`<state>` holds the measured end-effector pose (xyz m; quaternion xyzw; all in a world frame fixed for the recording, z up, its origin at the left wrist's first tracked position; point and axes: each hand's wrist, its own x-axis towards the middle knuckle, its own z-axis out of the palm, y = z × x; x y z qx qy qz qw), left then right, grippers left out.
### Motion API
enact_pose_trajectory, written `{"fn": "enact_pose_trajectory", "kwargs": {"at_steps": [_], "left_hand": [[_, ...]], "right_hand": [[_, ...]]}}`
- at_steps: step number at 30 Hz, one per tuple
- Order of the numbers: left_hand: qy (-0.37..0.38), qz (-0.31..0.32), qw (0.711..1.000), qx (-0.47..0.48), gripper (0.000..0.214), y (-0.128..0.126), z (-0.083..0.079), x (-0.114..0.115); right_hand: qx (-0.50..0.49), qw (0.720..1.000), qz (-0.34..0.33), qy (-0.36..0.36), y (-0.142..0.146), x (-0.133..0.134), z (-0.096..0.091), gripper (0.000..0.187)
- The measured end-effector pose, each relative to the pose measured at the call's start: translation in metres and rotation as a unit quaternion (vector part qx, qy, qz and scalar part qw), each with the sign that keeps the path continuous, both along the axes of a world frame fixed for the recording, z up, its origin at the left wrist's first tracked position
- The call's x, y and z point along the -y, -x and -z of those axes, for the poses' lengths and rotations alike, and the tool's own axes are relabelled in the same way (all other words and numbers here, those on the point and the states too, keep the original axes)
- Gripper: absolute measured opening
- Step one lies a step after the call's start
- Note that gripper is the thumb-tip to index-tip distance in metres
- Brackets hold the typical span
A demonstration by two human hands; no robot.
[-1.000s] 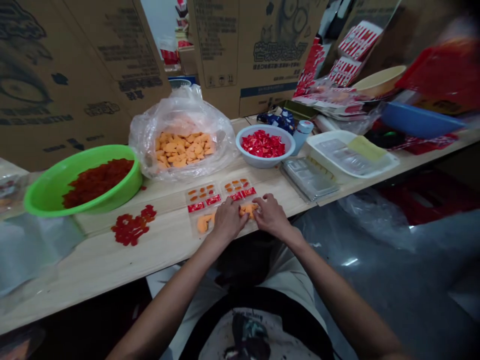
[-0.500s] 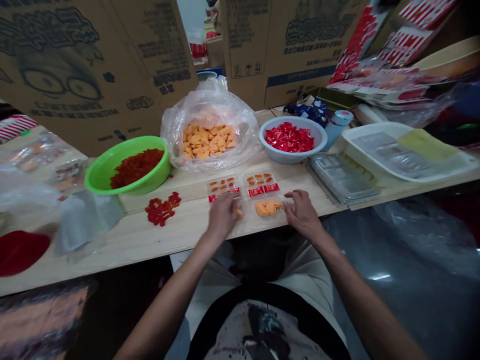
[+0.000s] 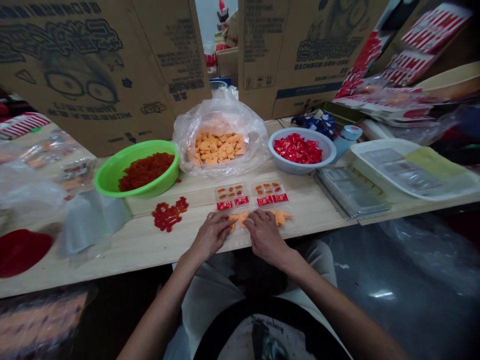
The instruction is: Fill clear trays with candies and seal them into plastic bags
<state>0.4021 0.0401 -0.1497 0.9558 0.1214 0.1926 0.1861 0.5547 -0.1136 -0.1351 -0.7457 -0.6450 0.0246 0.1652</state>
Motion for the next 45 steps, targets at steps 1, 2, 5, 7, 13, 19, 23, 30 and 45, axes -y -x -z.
{"fn": "enact_pose_trajectory", "kwargs": {"at_steps": [1, 2, 5, 7, 13, 19, 23, 30, 45], "left_hand": [[0.006, -0.004, 1.000, 0.002, 0.025, 0.000, 0.001, -0.001], [0.012, -0.010, 1.000, 0.003, 0.025, 0.000, 0.003, -0.001], [0.027, -0.022, 0.999, -0.005, 0.025, 0.001, 0.003, 0.001], [0.036, -0.022, 0.999, -0.008, 0.026, 0.003, 0.001, 0.004], [-0.048, -0.067, 0.996, -0.020, 0.037, -0.009, -0.009, 0.000], [-0.153, -0.052, 0.969, -0.188, 0.057, -0.068, -0.010, -0.008], [-0.142, -0.052, 0.947, -0.282, 0.063, -0.083, -0.007, -0.007], [-0.141, -0.039, 0.947, -0.286, 0.063, -0.082, -0.009, -0.001], [-0.124, -0.066, 0.960, -0.243, 0.064, -0.084, -0.006, -0.002]], "right_hand": [[0.003, 1.000, 0.000, 0.008, 0.001, -0.002, -0.002, 0.040], [0.003, 1.000, 0.000, 0.017, 0.003, -0.004, -0.004, 0.039], [-0.014, 0.998, 0.013, 0.053, 0.011, -0.009, -0.008, 0.037], [-0.037, 0.997, 0.027, 0.065, 0.016, -0.010, -0.012, 0.036], [-0.072, 0.993, 0.093, 0.001, -0.009, -0.008, -0.021, 0.040], [-0.040, 0.974, 0.223, 0.013, -0.062, -0.011, -0.011, 0.060], [-0.050, 0.977, 0.204, 0.037, -0.079, -0.014, 0.005, 0.063], [-0.055, 0.976, 0.202, 0.067, -0.084, -0.013, 0.013, 0.067], [-0.013, 0.982, 0.175, 0.071, -0.085, -0.035, 0.004, 0.060]]}}
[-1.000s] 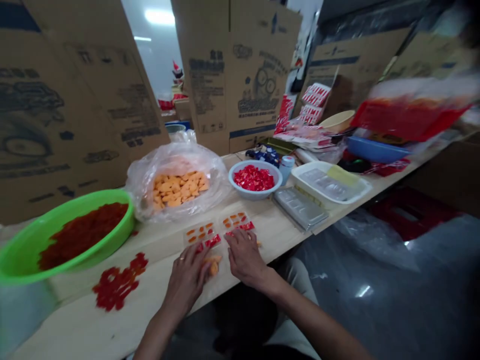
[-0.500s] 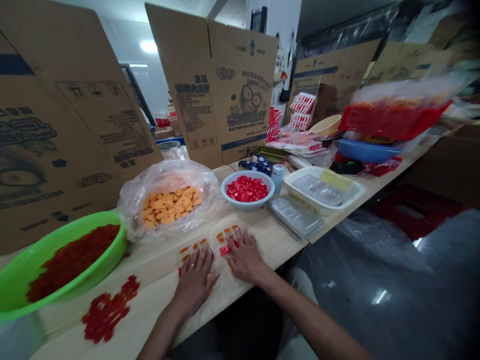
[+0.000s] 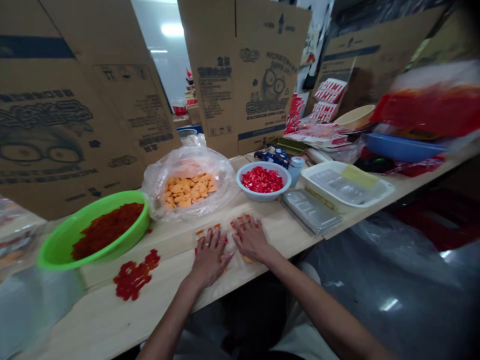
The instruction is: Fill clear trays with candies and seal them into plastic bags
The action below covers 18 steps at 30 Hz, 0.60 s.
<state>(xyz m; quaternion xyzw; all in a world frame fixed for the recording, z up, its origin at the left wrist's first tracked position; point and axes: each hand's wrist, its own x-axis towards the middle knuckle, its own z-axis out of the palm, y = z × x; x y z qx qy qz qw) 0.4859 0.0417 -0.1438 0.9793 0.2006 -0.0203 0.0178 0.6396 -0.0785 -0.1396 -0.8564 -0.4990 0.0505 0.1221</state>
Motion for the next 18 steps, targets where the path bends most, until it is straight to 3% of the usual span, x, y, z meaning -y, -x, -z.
{"fn": "enact_pose_trajectory", "kwargs": {"at_steps": [5, 10, 14, 18], "left_hand": [[-0.028, 0.000, 1.000, 0.006, 0.064, -0.008, 0.005, -0.003], [-0.039, 0.009, 0.999, 0.004, 0.065, -0.013, 0.006, -0.010], [-0.048, -0.022, 0.995, 0.079, 0.062, -0.014, -0.001, -0.017], [-0.027, 0.006, 0.989, 0.143, 0.056, -0.028, -0.027, 0.001]], "right_hand": [[-0.025, 1.000, -0.007, -0.015, -0.002, 0.000, -0.004, 0.064], [-0.034, 0.998, 0.019, -0.058, -0.017, 0.024, -0.027, 0.063], [-0.001, 0.993, 0.113, -0.046, -0.062, 0.071, -0.044, 0.064], [0.019, 0.969, 0.244, 0.005, -0.128, 0.131, -0.051, 0.071]]}}
